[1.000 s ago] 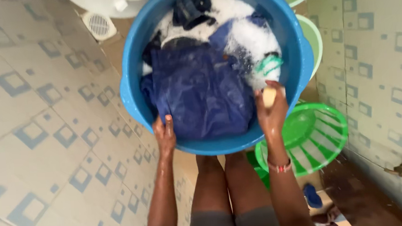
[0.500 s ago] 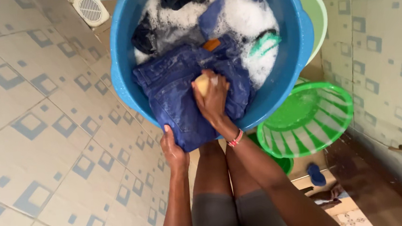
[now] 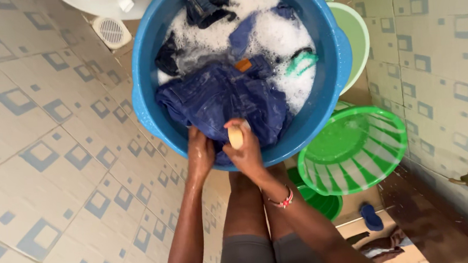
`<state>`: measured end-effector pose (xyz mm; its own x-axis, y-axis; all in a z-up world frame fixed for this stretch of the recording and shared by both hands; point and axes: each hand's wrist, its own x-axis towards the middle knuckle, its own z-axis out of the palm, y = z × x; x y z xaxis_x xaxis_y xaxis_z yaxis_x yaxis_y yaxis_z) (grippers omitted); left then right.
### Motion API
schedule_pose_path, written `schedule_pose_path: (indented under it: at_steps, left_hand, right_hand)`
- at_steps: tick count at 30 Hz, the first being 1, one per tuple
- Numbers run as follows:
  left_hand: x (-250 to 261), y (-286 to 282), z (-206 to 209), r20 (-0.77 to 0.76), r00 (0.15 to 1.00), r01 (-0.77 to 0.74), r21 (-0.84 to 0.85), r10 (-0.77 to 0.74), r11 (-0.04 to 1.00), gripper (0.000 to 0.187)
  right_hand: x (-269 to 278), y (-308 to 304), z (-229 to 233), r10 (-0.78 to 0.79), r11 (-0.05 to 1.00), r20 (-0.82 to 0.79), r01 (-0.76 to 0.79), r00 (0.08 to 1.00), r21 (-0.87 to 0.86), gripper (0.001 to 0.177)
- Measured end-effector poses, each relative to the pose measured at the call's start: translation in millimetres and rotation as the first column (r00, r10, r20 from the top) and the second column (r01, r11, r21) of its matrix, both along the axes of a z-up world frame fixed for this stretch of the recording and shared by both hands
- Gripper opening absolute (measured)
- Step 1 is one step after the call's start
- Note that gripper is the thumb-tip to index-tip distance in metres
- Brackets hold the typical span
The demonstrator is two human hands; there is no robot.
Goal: The person washes clothes in a blue basin, using a bar of soap and a brush to scrub the fabric before moving the item between basins.
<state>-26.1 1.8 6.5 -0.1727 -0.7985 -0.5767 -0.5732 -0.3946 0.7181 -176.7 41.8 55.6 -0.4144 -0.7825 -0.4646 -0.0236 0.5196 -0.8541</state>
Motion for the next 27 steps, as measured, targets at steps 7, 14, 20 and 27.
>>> schedule_pose_path:
  at_steps: [7, 14, 20, 27]
  left_hand:
    - [-17.6, -45.6, -81.2, -0.544, 0.626, -0.137, 0.629, 0.559, 0.766, 0.044]
    - [-54.6, 38.5, -123.6, -0.639, 0.195, -0.035, 0.754, 0.744, 0.656, 0.046]
    - [-60.2, 51.7, -143.6, -0.67, -0.02, -0.169, 0.734, 0.742, 0.658, 0.043]
    - [-19.9, 78.6, -119.3, -0.536, 0.094, -0.342, 0.774, 0.839, 0.533, 0.036]
  right_hand:
    - [32.9, -6.1, 62.5, 0.154, 0.966, -0.264, -0.201, 0.952, -0.16, 0.043]
    - [-24.8, -69.6, 8.8, -0.045, 0.981, -0.68, -0.096, 0.732, -0.168, 0.04]
    - [-4.1, -51.3, 26.0, 0.104, 0.89, -0.533, -0.318, 0.839, -0.327, 0.032]
    - [-52.8, -77.4, -52.9, 0.062, 0.953, -0.56, -0.216, 0.826, -0.213, 0.032]
